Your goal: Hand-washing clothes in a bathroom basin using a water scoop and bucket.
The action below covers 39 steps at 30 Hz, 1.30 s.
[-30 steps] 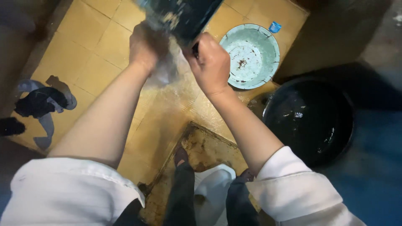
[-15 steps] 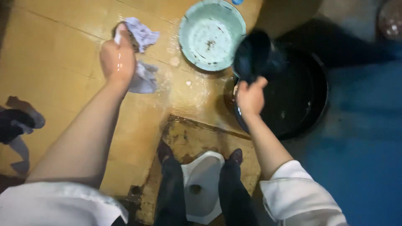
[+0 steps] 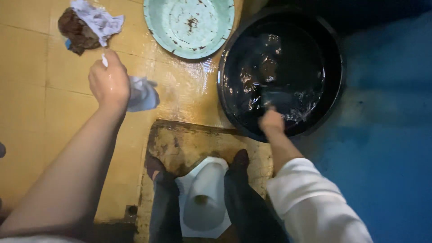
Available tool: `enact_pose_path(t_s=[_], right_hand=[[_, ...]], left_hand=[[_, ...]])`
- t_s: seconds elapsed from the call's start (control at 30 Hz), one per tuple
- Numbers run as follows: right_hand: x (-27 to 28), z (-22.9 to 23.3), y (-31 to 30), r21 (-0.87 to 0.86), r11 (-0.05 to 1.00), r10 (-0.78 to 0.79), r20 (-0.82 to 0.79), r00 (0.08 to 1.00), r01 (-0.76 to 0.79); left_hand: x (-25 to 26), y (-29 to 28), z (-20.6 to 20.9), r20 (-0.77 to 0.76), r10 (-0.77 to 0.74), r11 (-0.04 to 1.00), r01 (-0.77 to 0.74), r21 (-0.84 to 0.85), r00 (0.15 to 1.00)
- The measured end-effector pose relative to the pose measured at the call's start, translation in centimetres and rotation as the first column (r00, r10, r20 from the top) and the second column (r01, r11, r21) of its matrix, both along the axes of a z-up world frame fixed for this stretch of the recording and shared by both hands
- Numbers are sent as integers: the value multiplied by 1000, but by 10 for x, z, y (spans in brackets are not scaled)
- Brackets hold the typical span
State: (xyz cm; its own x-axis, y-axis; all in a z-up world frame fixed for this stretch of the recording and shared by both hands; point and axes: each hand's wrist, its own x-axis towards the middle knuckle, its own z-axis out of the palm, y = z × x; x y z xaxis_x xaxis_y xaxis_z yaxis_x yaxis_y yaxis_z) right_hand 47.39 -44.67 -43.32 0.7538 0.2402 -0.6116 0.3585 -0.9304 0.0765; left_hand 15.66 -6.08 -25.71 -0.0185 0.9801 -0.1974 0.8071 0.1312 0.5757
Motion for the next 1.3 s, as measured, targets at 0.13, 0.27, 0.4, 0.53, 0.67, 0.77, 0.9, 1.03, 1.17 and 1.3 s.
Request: enact_pose_path(t_s=[0.13, 0.27, 0.4, 0.53, 0.67, 0.77, 0.9, 1.03, 1.17, 1.3], right_hand=[[-26, 11, 19, 244, 968, 54, 5, 999, -54], [-56, 66, 28, 442, 657, -482, -377, 791, 611], [-80, 53, 19, 769, 337, -365, -426, 828, 544], [-114, 134, 70, 866, 297, -210, -352, 912, 403], [-147, 192, 135, 836, 247, -176, -458, 871, 490], [-181, 233, 194, 895, 204, -110, -382, 918, 397], [-226, 286, 262, 776, -182, 146, -586, 797, 604], [-260, 294, 317, 947, 256, 18, 194, 981, -192], [-293, 304, 369, 621, -137, 202, -745, 635, 772], [-318, 314, 400, 530, -117, 353, -768, 535, 840]], left_hand=[[8, -14, -3, 30, 21, 999, -20, -37, 999], [5, -19, -16, 51, 8, 1000, -8, -7, 999], [0, -13, -9, 46, -26, 997, 23, 77, 999], [-9, -13, 10, 68, -23, 998, 19, 67, 997], [-21, -16, 42, 165, -25, 999, 20, 36, 986], [-31, -15, 62, 210, -17, 1000, 13, 17, 978], [-44, -9, 95, 278, -7, 997, 27, -70, 961], [-67, 18, 105, 279, 3, 991, 35, -131, 960], [-96, 45, 110, 296, -56, 998, 53, 18, 953], [-122, 66, 116, 370, -173, 974, 101, 205, 913]])
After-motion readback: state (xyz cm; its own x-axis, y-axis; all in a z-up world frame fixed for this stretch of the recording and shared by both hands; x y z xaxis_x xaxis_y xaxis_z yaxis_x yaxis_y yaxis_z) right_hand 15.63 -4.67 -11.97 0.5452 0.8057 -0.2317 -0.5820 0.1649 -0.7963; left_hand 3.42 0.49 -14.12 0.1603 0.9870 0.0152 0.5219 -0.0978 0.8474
